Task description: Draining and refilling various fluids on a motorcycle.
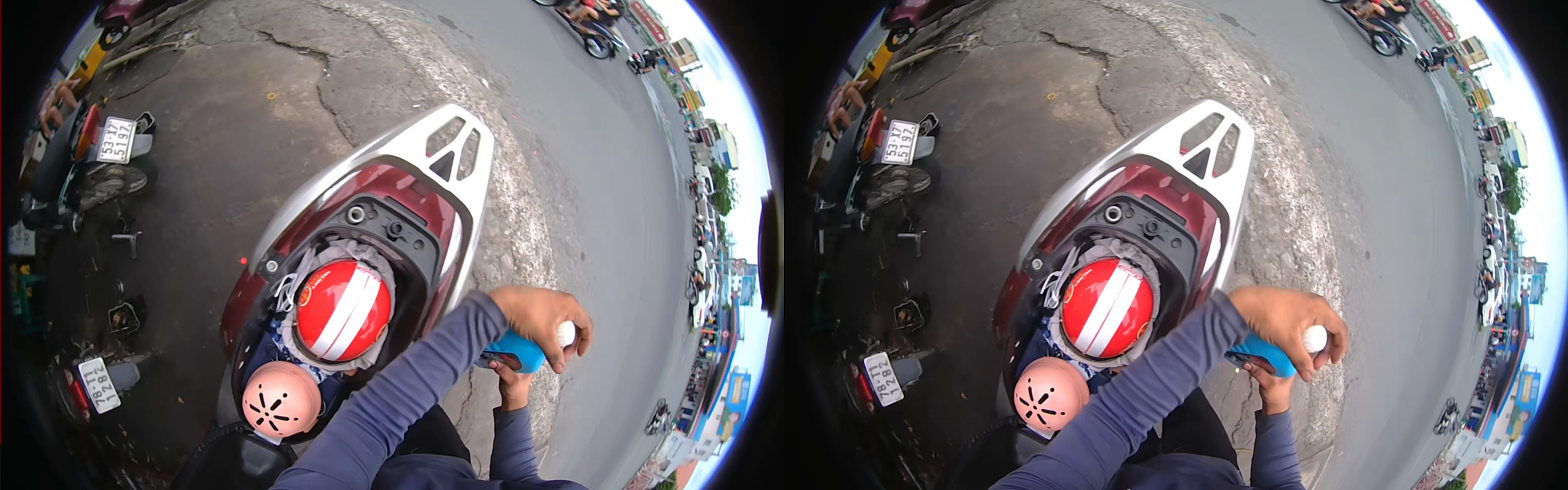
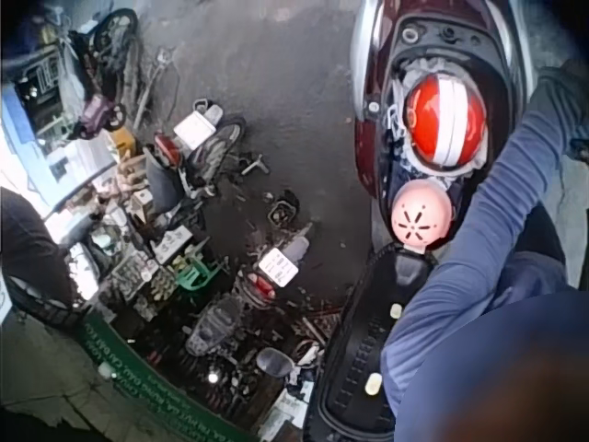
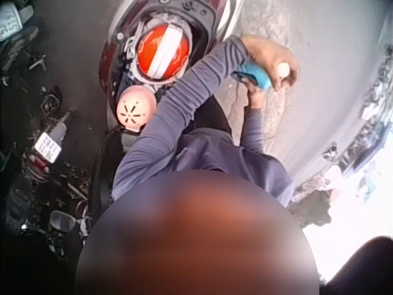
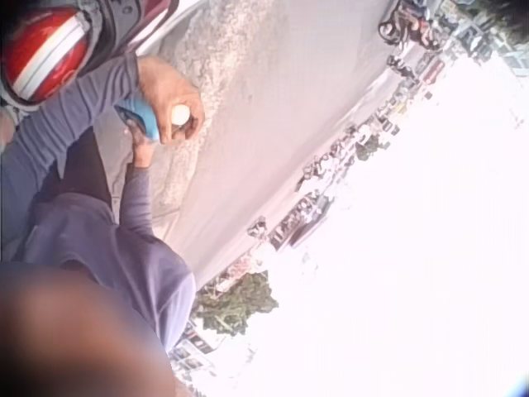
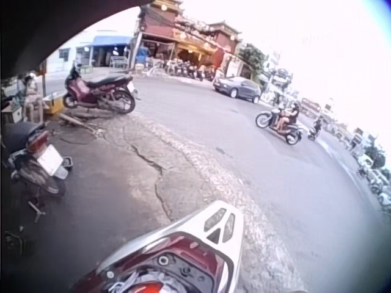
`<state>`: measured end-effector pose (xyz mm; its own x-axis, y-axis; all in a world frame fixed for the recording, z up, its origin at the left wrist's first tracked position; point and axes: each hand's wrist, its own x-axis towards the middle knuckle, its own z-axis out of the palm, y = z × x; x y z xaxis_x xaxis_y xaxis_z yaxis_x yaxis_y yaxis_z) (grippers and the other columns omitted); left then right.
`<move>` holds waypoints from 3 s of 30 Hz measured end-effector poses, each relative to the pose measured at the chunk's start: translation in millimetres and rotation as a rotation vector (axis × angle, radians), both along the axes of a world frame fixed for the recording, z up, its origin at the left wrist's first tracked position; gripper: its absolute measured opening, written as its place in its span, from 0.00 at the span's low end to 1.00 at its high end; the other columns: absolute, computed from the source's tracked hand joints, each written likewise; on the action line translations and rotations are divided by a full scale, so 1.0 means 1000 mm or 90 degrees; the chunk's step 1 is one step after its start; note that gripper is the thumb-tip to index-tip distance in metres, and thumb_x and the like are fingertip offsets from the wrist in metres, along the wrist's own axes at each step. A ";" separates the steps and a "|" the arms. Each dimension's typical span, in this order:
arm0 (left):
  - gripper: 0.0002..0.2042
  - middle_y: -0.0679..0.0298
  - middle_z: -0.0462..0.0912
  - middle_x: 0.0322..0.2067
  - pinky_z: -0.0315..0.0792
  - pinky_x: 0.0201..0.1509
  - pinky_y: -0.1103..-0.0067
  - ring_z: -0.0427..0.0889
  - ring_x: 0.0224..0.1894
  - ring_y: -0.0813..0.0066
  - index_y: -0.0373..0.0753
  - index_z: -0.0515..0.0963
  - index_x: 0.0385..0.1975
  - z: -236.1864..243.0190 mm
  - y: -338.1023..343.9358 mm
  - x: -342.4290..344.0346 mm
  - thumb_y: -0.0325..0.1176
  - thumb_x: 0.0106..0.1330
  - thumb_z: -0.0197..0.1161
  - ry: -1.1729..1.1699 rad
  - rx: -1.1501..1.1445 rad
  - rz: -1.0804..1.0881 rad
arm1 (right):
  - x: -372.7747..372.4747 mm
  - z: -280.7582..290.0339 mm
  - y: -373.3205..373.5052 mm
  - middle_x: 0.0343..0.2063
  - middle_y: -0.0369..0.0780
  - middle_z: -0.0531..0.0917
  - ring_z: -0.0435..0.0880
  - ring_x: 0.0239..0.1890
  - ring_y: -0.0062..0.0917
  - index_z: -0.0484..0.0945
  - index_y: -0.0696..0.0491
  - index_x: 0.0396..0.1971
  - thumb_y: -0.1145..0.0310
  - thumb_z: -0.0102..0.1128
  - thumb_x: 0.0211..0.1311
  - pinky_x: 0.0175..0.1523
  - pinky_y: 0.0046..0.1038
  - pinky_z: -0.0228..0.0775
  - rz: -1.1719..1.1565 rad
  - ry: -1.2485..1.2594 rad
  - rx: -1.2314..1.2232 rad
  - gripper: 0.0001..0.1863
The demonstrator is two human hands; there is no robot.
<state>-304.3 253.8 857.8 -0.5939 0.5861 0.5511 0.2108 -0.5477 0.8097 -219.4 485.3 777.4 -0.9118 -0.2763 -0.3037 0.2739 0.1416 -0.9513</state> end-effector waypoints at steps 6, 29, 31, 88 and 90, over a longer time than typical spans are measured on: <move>0.14 0.59 0.83 0.29 0.73 0.44 0.71 0.82 0.35 0.64 0.36 0.79 0.38 -0.033 0.104 -0.032 0.33 0.54 0.70 0.044 -0.161 0.408 | -0.007 -0.031 0.019 0.50 0.41 0.78 0.78 0.51 0.28 0.65 0.58 0.59 0.78 0.68 0.51 0.58 0.31 0.69 -0.248 0.153 0.009 0.34; 0.17 0.61 0.76 0.30 0.69 0.41 0.76 0.75 0.35 0.73 0.34 0.75 0.38 -0.115 0.034 0.119 0.45 0.71 0.52 -0.669 0.580 0.590 | 0.014 -0.022 -0.040 0.57 0.51 0.69 0.78 0.54 0.38 0.51 0.58 0.65 0.84 0.74 0.46 0.56 0.39 0.78 -0.118 0.154 -0.010 0.48; 0.19 0.61 0.76 0.28 0.71 0.39 0.77 0.77 0.32 0.72 0.35 0.75 0.38 -0.105 0.009 0.129 0.47 0.74 0.50 -0.676 0.536 0.719 | 0.017 -0.017 -0.062 0.54 0.51 0.72 0.81 0.51 0.37 0.53 0.59 0.63 0.85 0.74 0.44 0.53 0.36 0.81 -0.049 0.116 -0.009 0.47; 0.16 0.51 0.84 0.47 0.74 0.56 0.73 0.83 0.51 0.61 0.31 0.81 0.46 -0.153 -0.152 0.194 0.34 0.62 0.68 -0.462 -0.114 0.974 | 0.038 -0.035 -0.223 0.40 0.43 0.82 0.85 0.42 0.27 0.68 0.61 0.49 0.80 0.75 0.45 0.47 0.26 0.78 0.132 0.174 0.179 0.30; 0.22 0.50 0.83 0.48 0.71 0.58 0.75 0.82 0.53 0.65 0.31 0.80 0.50 -0.156 -0.150 0.181 0.38 0.59 0.72 -0.467 -0.055 0.981 | 0.043 -0.038 -0.229 0.38 0.43 0.82 0.84 0.41 0.26 0.69 0.61 0.48 0.80 0.76 0.45 0.47 0.26 0.77 0.126 0.163 0.192 0.29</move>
